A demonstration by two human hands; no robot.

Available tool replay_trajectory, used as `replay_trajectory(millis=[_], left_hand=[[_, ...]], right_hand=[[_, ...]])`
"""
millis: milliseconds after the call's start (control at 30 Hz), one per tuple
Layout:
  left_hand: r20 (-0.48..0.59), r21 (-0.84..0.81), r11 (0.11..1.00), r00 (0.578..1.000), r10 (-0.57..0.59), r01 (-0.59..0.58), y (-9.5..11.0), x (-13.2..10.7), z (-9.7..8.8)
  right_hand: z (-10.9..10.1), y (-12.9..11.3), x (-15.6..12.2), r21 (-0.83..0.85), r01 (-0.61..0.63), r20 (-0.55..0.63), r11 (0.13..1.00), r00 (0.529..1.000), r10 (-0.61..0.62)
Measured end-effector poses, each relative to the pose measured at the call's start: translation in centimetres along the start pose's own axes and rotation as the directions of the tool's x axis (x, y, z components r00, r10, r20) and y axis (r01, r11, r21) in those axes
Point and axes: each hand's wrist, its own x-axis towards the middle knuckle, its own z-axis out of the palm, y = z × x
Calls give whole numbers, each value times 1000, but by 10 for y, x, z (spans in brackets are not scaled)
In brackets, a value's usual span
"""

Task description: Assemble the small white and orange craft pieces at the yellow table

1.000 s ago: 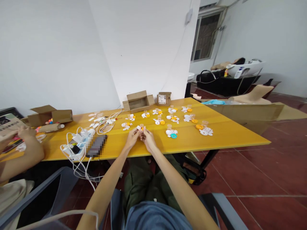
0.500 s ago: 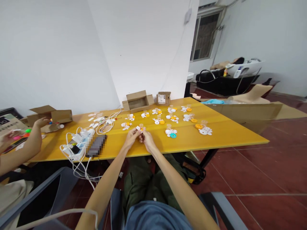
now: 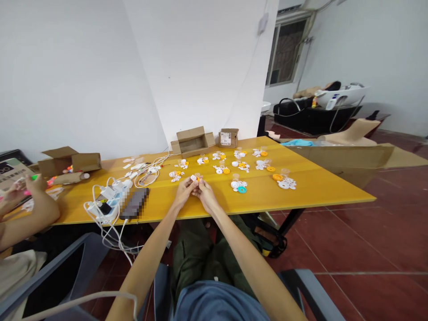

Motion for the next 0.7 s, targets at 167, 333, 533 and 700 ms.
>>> replay_trajectory(millis=[167,333,533,700], left_hand=[[59,-26,999,997,-43,45,-3,-2,-3],[66,-50,998,997,-44,47,-2,-2,-3],[68,-126,990,996,-61,69,-5,-1,-6],[-30,-133,991,999,-35,31,-8,0,-10]], right_hand=[[1,-2,-2,-43,-41,-1,998,999,41],[3,-7,-4,-36,-59,4,998,998,59],[-2,-9,-2,3,-93,39,996,995,93],[-2,-7,-3,-20,-135,77,991,988,136]])
